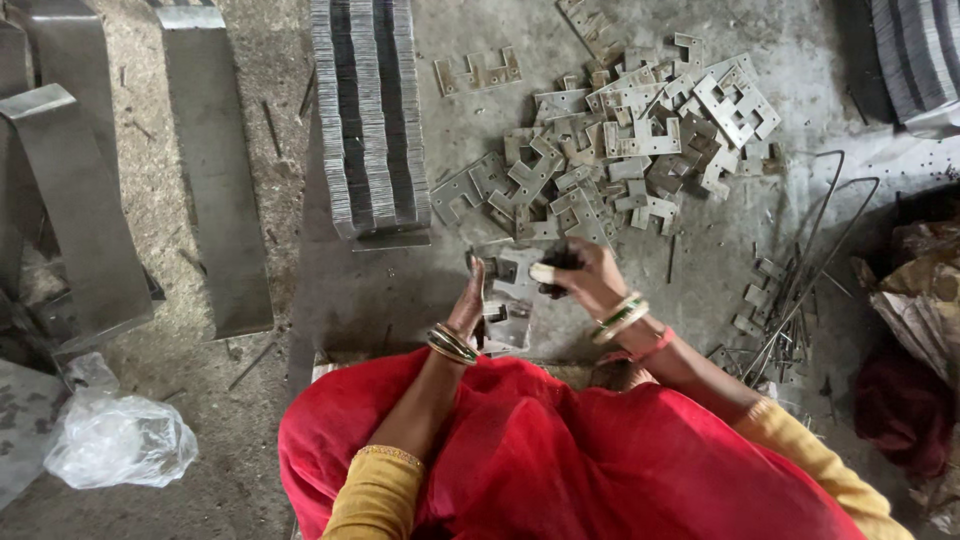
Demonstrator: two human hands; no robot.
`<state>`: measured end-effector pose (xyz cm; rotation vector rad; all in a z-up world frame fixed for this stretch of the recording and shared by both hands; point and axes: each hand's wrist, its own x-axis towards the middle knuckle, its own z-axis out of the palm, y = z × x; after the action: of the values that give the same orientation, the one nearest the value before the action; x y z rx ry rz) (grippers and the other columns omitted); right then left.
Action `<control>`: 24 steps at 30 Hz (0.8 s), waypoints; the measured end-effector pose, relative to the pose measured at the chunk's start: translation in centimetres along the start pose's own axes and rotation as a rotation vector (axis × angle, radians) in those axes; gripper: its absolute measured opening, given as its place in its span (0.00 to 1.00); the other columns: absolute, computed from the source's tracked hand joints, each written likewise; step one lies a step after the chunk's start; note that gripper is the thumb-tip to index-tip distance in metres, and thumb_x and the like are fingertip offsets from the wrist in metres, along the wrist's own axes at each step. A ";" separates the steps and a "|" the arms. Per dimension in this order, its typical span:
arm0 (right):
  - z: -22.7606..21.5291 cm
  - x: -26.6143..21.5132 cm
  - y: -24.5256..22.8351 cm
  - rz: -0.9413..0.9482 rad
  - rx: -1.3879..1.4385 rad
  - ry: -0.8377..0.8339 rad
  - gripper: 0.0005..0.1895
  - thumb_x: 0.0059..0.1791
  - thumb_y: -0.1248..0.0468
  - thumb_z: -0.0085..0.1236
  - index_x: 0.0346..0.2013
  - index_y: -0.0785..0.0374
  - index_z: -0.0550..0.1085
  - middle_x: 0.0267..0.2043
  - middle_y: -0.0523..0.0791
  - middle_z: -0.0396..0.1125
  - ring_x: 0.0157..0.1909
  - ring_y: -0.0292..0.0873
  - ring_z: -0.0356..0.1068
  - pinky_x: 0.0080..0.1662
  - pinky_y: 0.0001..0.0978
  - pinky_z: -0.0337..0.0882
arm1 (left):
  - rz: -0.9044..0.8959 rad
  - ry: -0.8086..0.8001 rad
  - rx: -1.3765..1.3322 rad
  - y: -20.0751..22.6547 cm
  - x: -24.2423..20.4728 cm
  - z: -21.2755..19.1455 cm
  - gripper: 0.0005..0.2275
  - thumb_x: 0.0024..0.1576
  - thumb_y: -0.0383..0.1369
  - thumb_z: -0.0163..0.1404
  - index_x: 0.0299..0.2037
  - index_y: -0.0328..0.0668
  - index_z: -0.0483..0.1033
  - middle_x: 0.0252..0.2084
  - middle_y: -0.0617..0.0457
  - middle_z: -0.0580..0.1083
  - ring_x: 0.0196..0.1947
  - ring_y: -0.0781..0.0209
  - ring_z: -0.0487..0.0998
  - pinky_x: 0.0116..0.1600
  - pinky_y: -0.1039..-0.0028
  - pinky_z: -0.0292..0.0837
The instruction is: The person sits on the floor and repeatedly picks up small metal brackets from a pile, aligns them, and stacks them into neat columns. The person occasionally uses a long metal rod to move the pile of brackets closer before continuing to stack them by hand.
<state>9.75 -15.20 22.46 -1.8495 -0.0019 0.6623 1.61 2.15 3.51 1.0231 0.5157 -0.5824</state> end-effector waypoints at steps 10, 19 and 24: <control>-0.3 -5.2 -3.1 -1.159 -1.062 -0.005 0.18 0.40 0.69 0.59 0.45 0.61 0.74 0.49 0.48 0.73 0.48 0.47 0.73 0.38 0.37 0.77 | 0.072 -0.361 -0.639 4.3 -4.0 0.8 0.48 0.57 0.76 0.25 0.67 0.38 0.65 0.52 0.39 0.75 0.47 0.46 0.78 0.51 0.54 0.76; -5.4 5.8 3.3 0.050 -1.108 0.291 0.34 0.42 0.50 0.70 0.55 0.64 0.69 0.44 0.55 0.73 0.46 0.57 0.73 0.45 0.50 0.74 | -0.018 -0.244 -0.557 5.5 -4.9 1.5 0.41 0.57 0.72 0.30 0.55 0.41 0.73 0.41 0.45 0.79 0.37 0.52 0.82 0.43 0.59 0.80; -7.4 5.4 4.2 -0.010 -0.740 0.282 0.31 0.39 0.54 0.73 0.53 0.62 0.74 0.49 0.53 0.72 0.44 0.51 0.76 0.43 0.43 0.78 | -0.016 -0.175 -0.501 4.8 -4.6 0.7 0.36 0.56 0.65 0.40 0.57 0.39 0.73 0.46 0.46 0.80 0.41 0.55 0.83 0.47 0.63 0.81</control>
<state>16.30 -21.59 18.10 -2.6423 -0.0805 0.4075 1.53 4.34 9.79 0.4887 0.4821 -0.5166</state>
